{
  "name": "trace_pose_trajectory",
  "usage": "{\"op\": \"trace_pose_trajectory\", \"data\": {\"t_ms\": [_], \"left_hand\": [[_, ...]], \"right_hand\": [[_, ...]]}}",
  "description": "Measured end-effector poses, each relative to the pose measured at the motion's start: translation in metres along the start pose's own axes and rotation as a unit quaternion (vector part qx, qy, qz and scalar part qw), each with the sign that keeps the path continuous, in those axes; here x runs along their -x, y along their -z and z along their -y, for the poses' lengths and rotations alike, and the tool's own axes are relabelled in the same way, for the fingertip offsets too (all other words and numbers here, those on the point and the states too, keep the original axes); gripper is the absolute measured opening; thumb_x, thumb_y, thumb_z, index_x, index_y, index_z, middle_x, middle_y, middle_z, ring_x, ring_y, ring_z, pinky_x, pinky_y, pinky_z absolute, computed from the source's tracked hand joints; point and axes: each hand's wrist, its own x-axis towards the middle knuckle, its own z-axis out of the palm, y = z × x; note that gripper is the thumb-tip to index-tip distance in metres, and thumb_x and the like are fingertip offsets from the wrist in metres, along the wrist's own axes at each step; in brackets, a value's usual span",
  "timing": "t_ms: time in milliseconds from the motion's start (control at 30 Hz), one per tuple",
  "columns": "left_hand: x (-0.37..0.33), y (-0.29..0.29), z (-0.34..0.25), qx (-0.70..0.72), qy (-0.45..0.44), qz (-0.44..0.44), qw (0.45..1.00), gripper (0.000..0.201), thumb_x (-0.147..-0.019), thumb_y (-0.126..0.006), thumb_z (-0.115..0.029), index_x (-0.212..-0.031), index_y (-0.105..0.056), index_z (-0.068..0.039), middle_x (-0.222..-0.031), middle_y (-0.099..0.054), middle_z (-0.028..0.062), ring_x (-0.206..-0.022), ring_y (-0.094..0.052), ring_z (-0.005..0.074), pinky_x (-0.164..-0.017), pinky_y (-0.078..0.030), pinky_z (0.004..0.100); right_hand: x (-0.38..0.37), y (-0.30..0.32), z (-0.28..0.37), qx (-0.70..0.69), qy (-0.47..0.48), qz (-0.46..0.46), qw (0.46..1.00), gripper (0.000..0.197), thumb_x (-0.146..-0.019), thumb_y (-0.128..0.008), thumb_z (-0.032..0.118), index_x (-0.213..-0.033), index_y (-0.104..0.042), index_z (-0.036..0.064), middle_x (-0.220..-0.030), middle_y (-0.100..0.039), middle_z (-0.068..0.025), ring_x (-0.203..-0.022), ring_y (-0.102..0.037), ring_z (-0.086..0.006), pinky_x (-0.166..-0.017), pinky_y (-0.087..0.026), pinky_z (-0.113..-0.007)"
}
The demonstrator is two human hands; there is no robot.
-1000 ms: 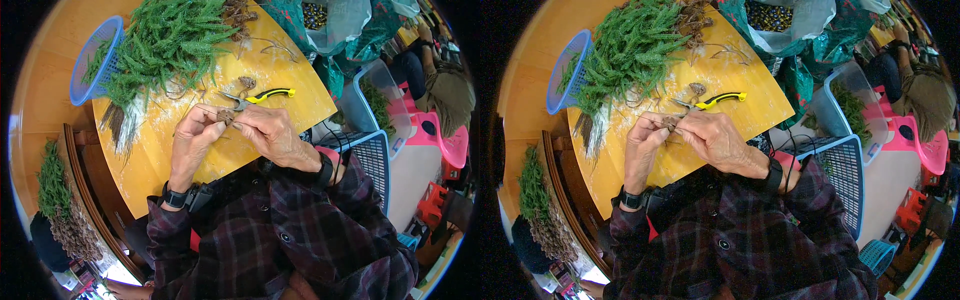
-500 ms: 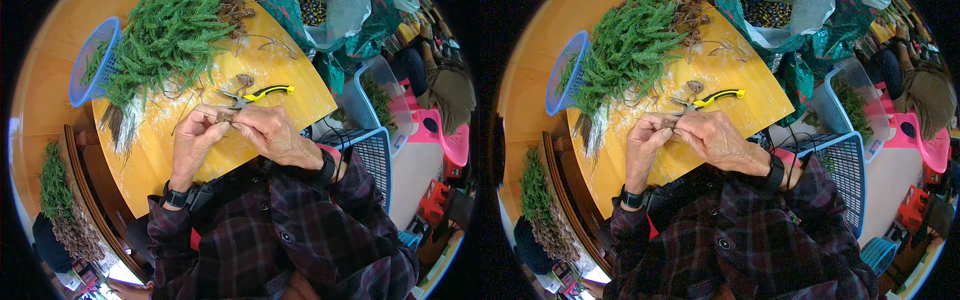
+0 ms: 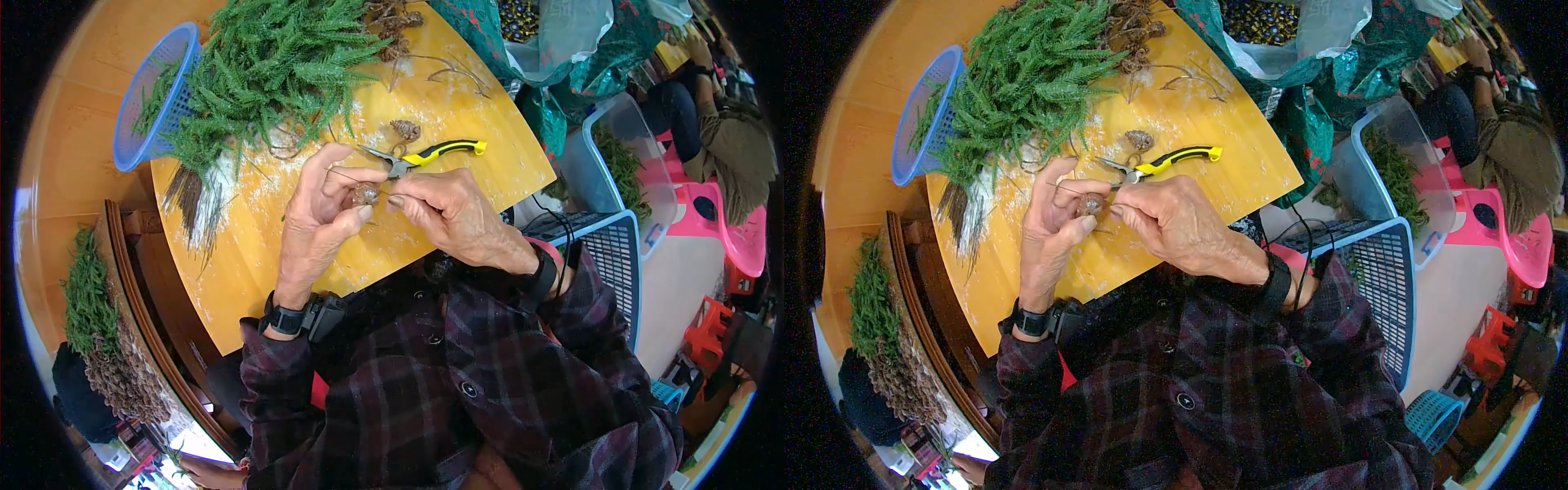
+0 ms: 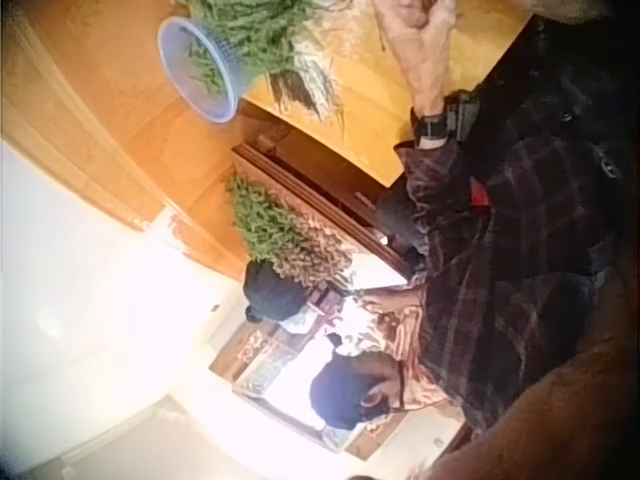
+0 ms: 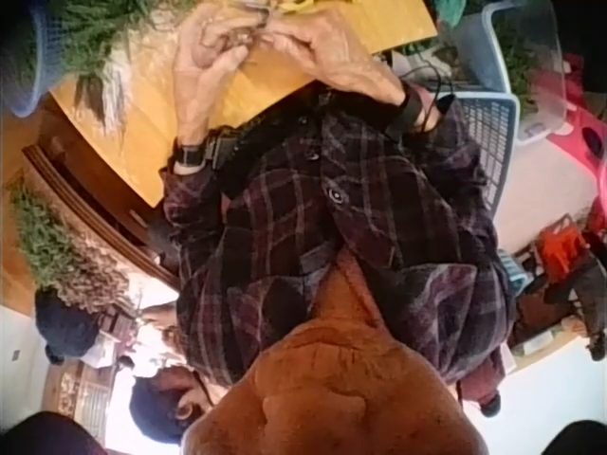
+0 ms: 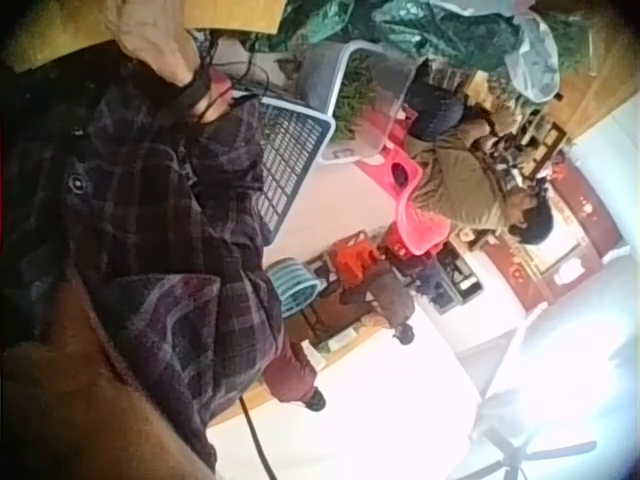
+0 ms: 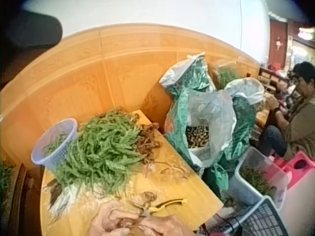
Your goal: The person assembles decorative branches by hand, attaching pinecones to wires and wrapping green sprigs around them. They use pliers to twist the wire and trim the ends before setting the finished pieces aside on the table.
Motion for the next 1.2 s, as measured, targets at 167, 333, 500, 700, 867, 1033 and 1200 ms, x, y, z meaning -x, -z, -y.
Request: {"op": "trace_pose_trajectory", "data": {"t_ms": [167,333,500,700,867,1033,1200], "left_hand": [[0.0,0.003,0.002,-0.023,-0.003,0.019,1.0,0.068,-0.078,-0.054,0.012,-0.138,-0.028,-0.007,-0.116,-0.056,0.0163,-0.097,-0.053,0.0125,-0.083,-0.043,0.0262],[0.001,0.005,0.003,-0.032,-0.002,0.032,0.999,0.068,-0.078,-0.054,0.012,-0.138,-0.028,-0.007,-0.116,-0.056,0.0176,-0.098,-0.054,0.0139,-0.084,-0.045,0.0272],[0.002,0.003,0.001,-0.056,-0.017,0.037,0.998,0.068,-0.079,-0.054,0.012,-0.138,-0.027,-0.006,-0.117,-0.056,0.0187,-0.101,-0.055,0.0163,-0.088,-0.045,0.0298],[0.0,0.007,0.003,-0.034,-0.018,0.055,0.998,0.067,-0.079,-0.055,0.012,-0.138,-0.027,-0.005,-0.117,-0.056,0.0195,-0.104,-0.055,0.0194,-0.091,-0.044,0.0327],[0.001,0.008,0.003,0.019,-0.013,0.076,0.997,0.066,-0.08,-0.055,0.011,-0.138,-0.027,-0.005,-0.117,-0.055,0.0198,-0.106,-0.055,0.0207,-0.093,-0.044,0.0338],[0.0,0.01,0.006,0.018,-0.011,0.069,0.997,0.066,-0.08,-0.056,0.01,-0.138,-0.028,-0.006,-0.117,-0.055,0.0197,-0.106,-0.055,0.0213,-0.093,-0.044,0.0338],[-0.001,0.011,0.005,0.001,-0.015,0.067,0.998,0.065,-0.081,-0.056,0.011,-0.138,-0.028,-0.005,-0.117,-0.055,0.0191,-0.106,-0.055,0.0209,-0.092,-0.044,0.0337]], "right_hand": [[-0.003,-0.002,0.003,-0.021,0.026,-0.03,0.999,0.008,-0.084,-0.06,0.009,-0.085,-0.057,0.0015,-0.07,-0.055,-0.0187,-0.064,-0.055,-0.0389,-0.053,-0.042,-0.042],[-0.001,-0.001,0.001,-0.01,0.013,-0.005,1.0,0.008,-0.084,-0.06,0.008,-0.088,-0.059,0.0008,-0.072,-0.056,-0.0181,-0.065,-0.056,-0.0372,-0.054,-0.043,-0.041],[0.0,0.001,0.001,0.002,0.001,0.016,1.0,0.011,-0.085,-0.06,0.005,-0.093,-0.06,-0.0015,-0.074,-0.058,-0.0167,-0.065,-0.058,-0.0335,-0.057,-0.045,-0.036],[0.0,0.0,0.002,-0.019,0.024,-0.001,1.0,0.011,-0.085,-0.059,0.004,-0.094,-0.06,-0.0017,-0.077,-0.06,-0.0158,-0.067,-0.059,-0.0329,-0.059,-0.047,-0.035],[-0.002,0.002,0.003,-0.019,0.017,0.017,1.0,0.012,-0.084,-0.059,0.005,-0.095,-0.06,-0.0006,-0.079,-0.061,-0.016,-0.07,-0.06,-0.0342,-0.06,-0.047,-0.037],[-0.001,0.001,0.003,-0.025,0.021,0.018,0.999,0.012,-0.084,-0.059,0.004,-0.095,-0.06,-0.0006,-0.08,-0.061,-0.0158,-0.071,-0.061,-0.0339,-0.061,-0.048,-0.037],[0.0,0.001,0.002,-0.012,0.012,0.026,1.0,0.01,-0.084,-0.059,0.003,-0.093,-0.06,-0.0017,-0.081,-0.062,-0.0149,-0.072,-0.062,-0.0319,-0.062,-0.048,-0.035]]}}
